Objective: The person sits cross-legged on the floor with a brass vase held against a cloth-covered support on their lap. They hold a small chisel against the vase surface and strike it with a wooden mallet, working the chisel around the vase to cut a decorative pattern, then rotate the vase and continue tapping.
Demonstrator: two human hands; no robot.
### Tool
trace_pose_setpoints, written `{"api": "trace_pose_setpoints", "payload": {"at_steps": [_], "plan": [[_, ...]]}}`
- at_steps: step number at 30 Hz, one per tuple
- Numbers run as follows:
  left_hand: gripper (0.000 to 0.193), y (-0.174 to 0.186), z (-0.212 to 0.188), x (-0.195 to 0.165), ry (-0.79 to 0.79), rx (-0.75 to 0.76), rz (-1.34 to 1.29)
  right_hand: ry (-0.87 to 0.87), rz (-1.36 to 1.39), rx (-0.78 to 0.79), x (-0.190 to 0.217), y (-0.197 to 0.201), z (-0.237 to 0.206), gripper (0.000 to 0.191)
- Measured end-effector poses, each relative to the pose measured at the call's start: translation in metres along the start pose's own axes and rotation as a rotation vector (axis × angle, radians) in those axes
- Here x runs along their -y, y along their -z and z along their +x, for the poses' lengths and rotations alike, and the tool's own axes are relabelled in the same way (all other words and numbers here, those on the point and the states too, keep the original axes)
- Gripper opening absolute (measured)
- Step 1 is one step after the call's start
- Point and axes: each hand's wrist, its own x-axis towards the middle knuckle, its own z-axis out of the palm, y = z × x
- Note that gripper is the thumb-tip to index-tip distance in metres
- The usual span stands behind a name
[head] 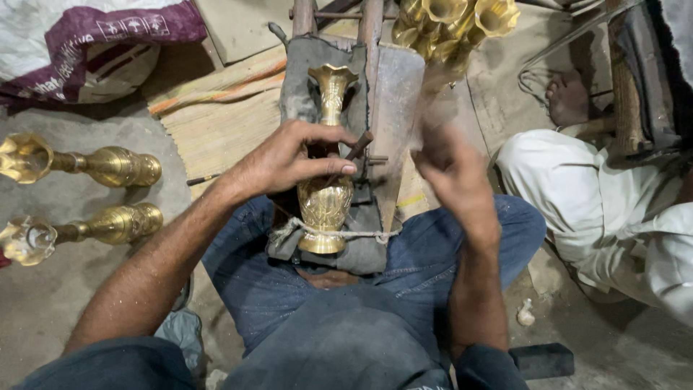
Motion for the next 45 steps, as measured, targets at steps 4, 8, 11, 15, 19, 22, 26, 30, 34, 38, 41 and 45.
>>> {"api": "trace_pose_setpoints", "payload": {"at_steps": [4,8,11,15,19,22,26,30,34,38,41,45], "plan": [[0.045,-0.001,-0.004,0.0,0.011,-0.025,-0.012,0.007,-0.09,-0.007,0.008,-0.001,0.003,0.023],[0.047,-0.002,-0.006,-0.001,0.098,-0.031,-0.001,0.342,-0.566,0.01,0.016,-0.001,0.007,0.032],[0.047,-0.001,-0.007,-0.002,0.125,-0.001,-0.023,0.097,0.122,-0.024,0.017,-0.001,0.008,0.028],[0.044,0.0,-0.008,-0.002,-0.009,-0.031,-0.011,0.263,-0.228,0.046,0.01,0.001,0.006,0.036],[0.044,-0.002,-0.012,-0.002,0.101,-0.019,-0.069,0.053,0.051,0.031,0.007,-0.003,0.005,0.023],[0.043,0.0,-0.012,0.0,0.053,-0.025,-0.049,0.227,-0.248,-0.021,0.009,-0.003,0.004,0.028],[0.045,-0.001,-0.012,0.006,0.008,-0.035,-0.013,-0.201,0.253,0.047,0.014,-0.002,0.004,0.017],[0.046,-0.003,-0.018,0.009,0.005,-0.065,-0.023,0.259,-0.267,-0.007,0.02,-0.001,0.004,0.025],[0.045,-0.004,-0.02,0.01,0.092,-0.053,-0.063,0.298,-0.353,0.015,0.024,-0.003,0.003,0.029],[0.045,-0.002,-0.021,0.009,0.038,-0.058,-0.063,0.071,0.143,-0.033,0.022,-0.005,0.002,0.027],[0.046,-0.004,-0.024,0.007,0.087,-0.085,-0.065,0.118,-0.109,0.087,0.018,-0.004,0.003,0.027],[0.044,-0.008,-0.027,0.007,0.185,-0.102,-0.1,0.181,-0.177,0.005,0.02,-0.003,0.011,0.027]]}}
